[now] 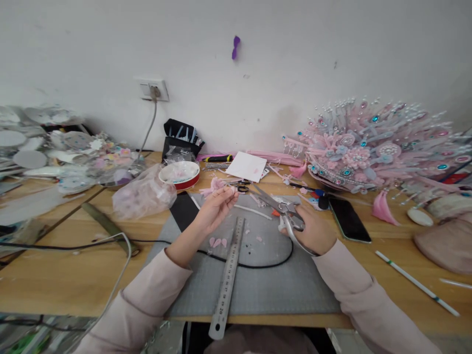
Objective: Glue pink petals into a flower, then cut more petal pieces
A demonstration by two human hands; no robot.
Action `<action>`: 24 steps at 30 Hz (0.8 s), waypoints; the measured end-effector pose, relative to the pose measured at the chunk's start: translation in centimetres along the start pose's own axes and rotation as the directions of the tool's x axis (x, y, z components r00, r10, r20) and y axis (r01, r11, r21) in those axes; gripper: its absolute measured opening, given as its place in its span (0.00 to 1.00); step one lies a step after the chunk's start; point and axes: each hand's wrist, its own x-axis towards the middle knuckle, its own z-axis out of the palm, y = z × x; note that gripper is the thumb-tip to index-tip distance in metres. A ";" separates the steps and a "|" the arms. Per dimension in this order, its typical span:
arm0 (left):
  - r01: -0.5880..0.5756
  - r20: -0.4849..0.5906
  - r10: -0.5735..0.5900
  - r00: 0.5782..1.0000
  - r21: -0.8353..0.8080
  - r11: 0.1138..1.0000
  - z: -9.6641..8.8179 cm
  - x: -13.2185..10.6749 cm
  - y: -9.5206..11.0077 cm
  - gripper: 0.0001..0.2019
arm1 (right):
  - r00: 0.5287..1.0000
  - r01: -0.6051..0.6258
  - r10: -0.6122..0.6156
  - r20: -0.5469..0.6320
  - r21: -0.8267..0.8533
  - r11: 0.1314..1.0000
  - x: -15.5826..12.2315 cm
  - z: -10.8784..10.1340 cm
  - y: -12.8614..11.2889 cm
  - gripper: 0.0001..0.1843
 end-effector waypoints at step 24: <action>-0.120 0.087 0.089 0.992 0.489 0.864 0.8 -1.4 -1.3 0.10 | 0.979 -0.197 0.178 0.102 0.221 0.955 0.2 0.4 -0.2 0.15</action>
